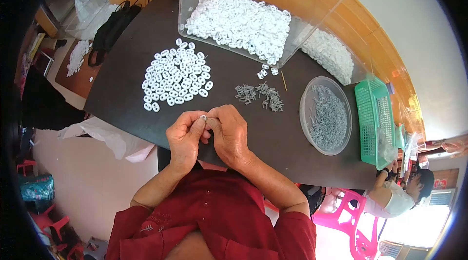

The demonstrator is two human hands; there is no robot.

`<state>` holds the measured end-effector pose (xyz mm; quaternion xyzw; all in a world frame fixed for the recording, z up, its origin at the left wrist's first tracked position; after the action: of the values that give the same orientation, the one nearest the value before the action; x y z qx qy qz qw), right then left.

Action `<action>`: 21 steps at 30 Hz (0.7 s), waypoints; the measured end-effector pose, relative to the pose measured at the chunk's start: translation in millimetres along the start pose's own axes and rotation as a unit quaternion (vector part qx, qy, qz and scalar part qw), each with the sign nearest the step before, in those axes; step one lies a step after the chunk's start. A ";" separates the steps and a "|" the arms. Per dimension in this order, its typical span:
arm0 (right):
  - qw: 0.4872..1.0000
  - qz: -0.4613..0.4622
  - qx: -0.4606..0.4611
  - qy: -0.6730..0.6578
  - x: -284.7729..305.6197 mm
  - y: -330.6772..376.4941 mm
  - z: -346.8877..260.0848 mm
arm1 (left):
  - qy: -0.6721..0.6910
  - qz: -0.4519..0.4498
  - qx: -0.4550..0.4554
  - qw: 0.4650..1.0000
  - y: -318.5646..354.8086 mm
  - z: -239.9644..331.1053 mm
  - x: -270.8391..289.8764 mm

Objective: Inserting metal pins into small white plastic components at a workshop table.

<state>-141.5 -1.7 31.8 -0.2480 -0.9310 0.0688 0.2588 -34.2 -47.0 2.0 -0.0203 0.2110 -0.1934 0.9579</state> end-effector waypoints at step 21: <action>0.886 0.075 0.208 0.406 17.5 -177.6 73.6 | 0.083 -0.039 0.019 0.996 -5.1 -10.5 10.7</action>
<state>-268.2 -147.0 22.2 -0.2638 -0.6871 0.1736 0.6543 -31.4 -55.4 -11.2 0.0054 0.2854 -0.2359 0.9289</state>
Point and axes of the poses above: each hand's wrist, its own y-axis away from the middle knuckle, its own x-axis out of the back of the hand, z = x × y, the point moved 4 cm from there along -y, towards the middle knuckle, and after that the axes turned 10 degrees about -x, right-handed, at the moved point
